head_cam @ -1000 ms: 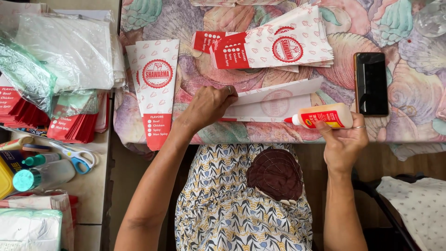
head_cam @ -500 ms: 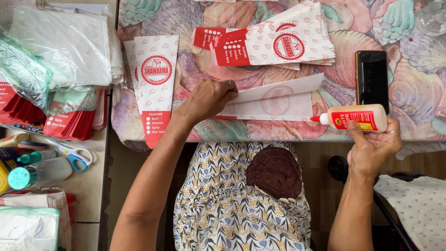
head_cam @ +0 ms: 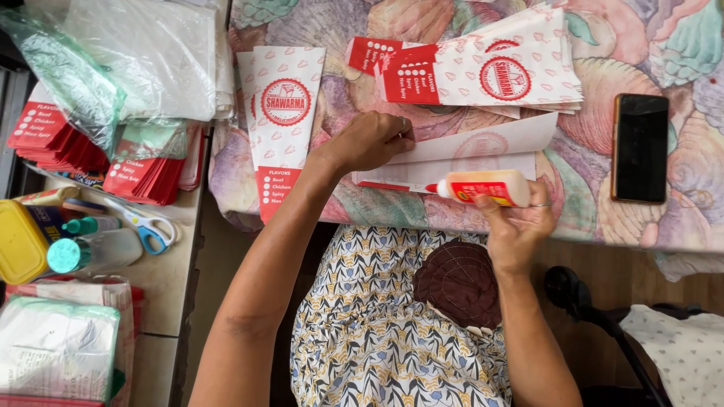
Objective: Arranging, stacking, and applying glue to paper shawarma bags on a table.
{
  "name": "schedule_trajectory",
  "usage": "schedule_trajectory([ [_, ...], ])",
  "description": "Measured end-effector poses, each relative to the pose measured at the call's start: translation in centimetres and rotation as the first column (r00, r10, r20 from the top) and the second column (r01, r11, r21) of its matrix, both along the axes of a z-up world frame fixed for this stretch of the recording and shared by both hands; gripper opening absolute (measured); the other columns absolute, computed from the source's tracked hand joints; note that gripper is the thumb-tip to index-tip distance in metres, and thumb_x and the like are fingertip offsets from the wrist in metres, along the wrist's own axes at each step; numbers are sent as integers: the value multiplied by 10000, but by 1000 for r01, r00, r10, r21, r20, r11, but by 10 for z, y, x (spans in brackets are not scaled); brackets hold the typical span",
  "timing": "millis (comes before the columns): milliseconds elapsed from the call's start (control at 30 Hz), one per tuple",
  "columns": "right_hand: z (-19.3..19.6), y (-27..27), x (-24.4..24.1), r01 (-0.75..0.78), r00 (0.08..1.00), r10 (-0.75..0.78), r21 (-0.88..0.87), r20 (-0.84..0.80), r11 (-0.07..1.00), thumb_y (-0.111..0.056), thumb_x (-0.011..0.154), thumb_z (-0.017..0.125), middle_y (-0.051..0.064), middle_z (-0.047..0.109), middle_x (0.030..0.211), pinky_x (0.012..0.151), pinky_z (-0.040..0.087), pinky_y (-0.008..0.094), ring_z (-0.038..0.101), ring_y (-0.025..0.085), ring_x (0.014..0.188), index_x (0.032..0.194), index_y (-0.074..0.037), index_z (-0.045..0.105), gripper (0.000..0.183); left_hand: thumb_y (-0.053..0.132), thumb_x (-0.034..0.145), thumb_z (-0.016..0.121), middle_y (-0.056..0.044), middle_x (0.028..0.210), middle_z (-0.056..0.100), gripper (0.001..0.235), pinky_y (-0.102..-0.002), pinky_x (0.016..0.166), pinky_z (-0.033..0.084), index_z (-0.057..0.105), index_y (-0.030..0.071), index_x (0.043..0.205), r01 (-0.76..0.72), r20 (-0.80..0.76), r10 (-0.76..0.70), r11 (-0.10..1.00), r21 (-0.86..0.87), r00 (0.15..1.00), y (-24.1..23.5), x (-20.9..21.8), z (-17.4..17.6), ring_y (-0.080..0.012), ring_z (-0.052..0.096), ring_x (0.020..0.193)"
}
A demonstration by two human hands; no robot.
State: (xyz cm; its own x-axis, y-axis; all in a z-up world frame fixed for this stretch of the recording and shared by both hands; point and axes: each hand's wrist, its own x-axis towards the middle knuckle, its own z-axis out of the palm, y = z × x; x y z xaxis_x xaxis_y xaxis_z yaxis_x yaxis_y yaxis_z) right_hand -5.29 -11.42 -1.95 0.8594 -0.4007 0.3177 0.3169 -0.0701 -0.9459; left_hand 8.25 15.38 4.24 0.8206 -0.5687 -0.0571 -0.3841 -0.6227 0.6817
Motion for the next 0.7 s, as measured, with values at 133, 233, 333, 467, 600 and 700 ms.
schedule_trajectory([
  [133, 6, 41, 4, -60, 998, 60, 30, -22, 998, 17, 744, 919, 159, 729, 992, 933, 578, 408, 692, 198, 1009, 1078, -1, 622, 447, 361, 926, 658, -190, 834, 732, 239, -521, 847, 526, 718, 130, 935, -13, -69, 16, 999, 42, 997, -5, 7, -1, -436, 709, 933],
  [233, 10, 67, 8, -119, 993, 119, 5, 6, 993, 21, 767, 899, 205, 732, 1007, 933, 580, 424, 714, 254, 1014, 1074, 23, 610, 422, 395, 904, 672, -197, 863, 738, 261, -530, 877, 522, 744, 147, 943, -18, -81, 25, 997, 79, 996, -7, 10, -2, -434, 705, 968],
  [333, 5, 87, 12, -144, 989, 144, -15, 25, 989, 33, 790, 873, 249, 723, 1010, 909, 595, 467, 731, 324, 978, 1098, 42, 620, 399, 396, 897, 688, -173, 875, 748, 234, -511, 888, 528, 765, 180, 946, -30, -104, 39, 996, 81, 994, -10, 14, -9, -412, 718, 974],
  [467, 10, 95, 13, -186, 983, 185, 21, 12, 982, -11, 798, 878, 220, 731, 1031, 919, 598, 459, 720, 288, 1007, 1114, 17, 623, 407, 422, 897, 682, -165, 851, 744, 247, -518, 882, 535, 758, 193, 947, -14, -89, 20, 997, 73, 996, -10, 16, -17, -414, 718, 960],
  [600, 21, 51, 11, -63, 998, 62, 200, 13, 978, -34, 876, 804, 53, 678, 1209, 1020, 572, 363, 664, 158, 1137, 1279, -163, 585, 476, 425, 906, 687, -120, 754, 736, 248, -503, 827, 553, 741, 184, 928, -25, -30, 26, 999, 34, 999, -7, 3, -13, -391, 741, 854],
  [700, 74, -1, 1, 43, 999, -36, 184, -37, 982, -190, 1054, 692, 46, 609, 1360, 1145, 575, 421, 637, 187, 1240, 1412, -199, 493, 409, 355, 948, 677, -155, 776, 746, 244, -507, 806, 565, 737, 120, 974, -18, 48, 17, 1000, 25, 999, -8, -34, 5, -406, 744, 805],
])
